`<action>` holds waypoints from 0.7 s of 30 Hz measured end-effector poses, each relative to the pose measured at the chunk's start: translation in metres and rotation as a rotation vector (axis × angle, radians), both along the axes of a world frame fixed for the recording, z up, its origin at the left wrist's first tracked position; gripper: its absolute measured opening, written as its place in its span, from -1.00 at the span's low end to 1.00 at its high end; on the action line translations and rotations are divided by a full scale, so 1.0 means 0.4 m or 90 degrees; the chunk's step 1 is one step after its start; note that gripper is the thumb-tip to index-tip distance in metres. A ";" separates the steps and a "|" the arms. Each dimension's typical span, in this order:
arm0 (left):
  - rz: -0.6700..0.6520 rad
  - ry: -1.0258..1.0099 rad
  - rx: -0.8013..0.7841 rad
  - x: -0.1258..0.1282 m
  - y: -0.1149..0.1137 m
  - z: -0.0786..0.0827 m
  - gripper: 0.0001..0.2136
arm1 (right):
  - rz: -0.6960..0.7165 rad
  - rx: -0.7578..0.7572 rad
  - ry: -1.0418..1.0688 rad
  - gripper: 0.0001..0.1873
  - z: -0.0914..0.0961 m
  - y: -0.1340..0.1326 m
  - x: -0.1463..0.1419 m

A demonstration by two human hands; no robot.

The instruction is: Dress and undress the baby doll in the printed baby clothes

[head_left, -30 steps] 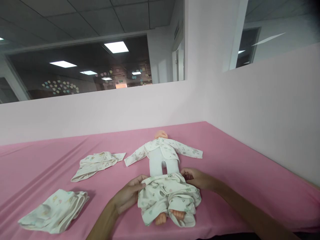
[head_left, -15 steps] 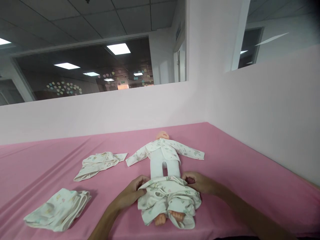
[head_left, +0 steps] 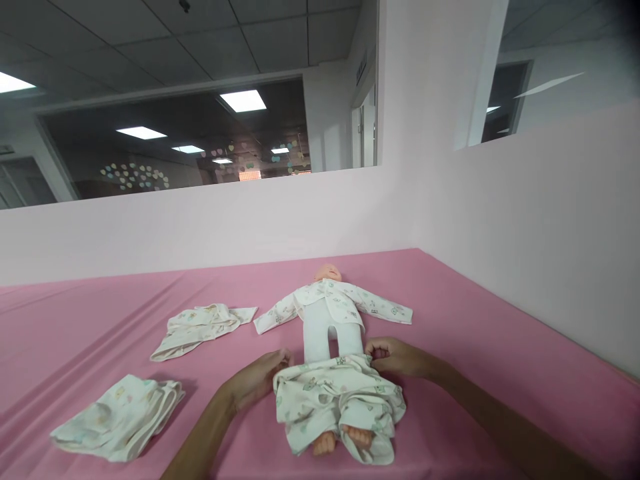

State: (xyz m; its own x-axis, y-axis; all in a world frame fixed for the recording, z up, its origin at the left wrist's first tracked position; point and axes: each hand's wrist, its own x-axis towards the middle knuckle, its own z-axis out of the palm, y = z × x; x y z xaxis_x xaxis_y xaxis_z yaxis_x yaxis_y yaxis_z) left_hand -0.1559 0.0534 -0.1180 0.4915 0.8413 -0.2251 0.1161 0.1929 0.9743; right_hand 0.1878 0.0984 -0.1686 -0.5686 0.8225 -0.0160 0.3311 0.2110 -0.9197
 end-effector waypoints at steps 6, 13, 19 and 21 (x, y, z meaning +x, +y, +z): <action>-0.012 0.304 0.125 0.016 -0.002 0.053 -0.51 | -0.006 0.004 -0.004 -0.77 -0.013 0.005 0.007; -0.023 0.178 0.165 0.033 -0.028 0.043 -0.55 | -0.026 -0.004 0.012 -0.80 -0.023 0.004 -0.001; 0.194 0.142 0.259 0.067 0.020 0.000 -0.61 | -0.083 0.045 -0.007 -0.78 -0.015 0.006 -0.015; 0.242 0.173 0.291 0.086 0.047 -0.015 -0.61 | -0.101 0.091 -0.023 -0.78 -0.016 0.010 -0.019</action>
State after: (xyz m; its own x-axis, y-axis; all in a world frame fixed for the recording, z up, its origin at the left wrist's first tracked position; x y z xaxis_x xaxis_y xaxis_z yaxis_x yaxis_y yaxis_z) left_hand -0.1215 0.0724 -0.1240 0.1166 0.9856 0.1227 0.3756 -0.1581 0.9132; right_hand 0.1801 0.1024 -0.1748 -0.4335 0.8967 0.0892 0.4023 0.2812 -0.8712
